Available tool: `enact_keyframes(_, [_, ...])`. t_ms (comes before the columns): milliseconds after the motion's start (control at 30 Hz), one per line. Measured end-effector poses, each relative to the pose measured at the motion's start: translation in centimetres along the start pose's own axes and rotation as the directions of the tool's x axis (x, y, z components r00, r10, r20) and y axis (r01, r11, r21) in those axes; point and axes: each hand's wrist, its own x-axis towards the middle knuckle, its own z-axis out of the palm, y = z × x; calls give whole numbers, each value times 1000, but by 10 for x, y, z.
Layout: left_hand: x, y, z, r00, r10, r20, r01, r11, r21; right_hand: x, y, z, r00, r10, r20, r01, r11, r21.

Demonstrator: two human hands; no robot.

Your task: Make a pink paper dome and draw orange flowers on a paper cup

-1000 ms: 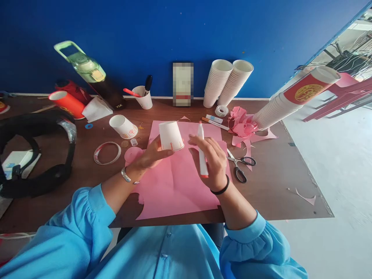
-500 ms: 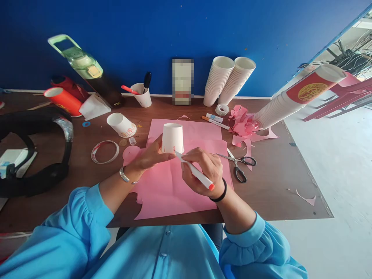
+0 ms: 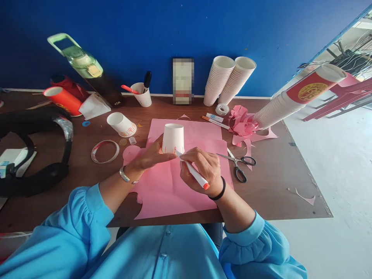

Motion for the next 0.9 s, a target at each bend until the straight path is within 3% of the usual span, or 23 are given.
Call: enact_keyframes(900, [-1, -2, 0, 999, -50, -21, 51, 998, 40, -1, 0, -1, 999, 15, 50, -16, 1000, 16])
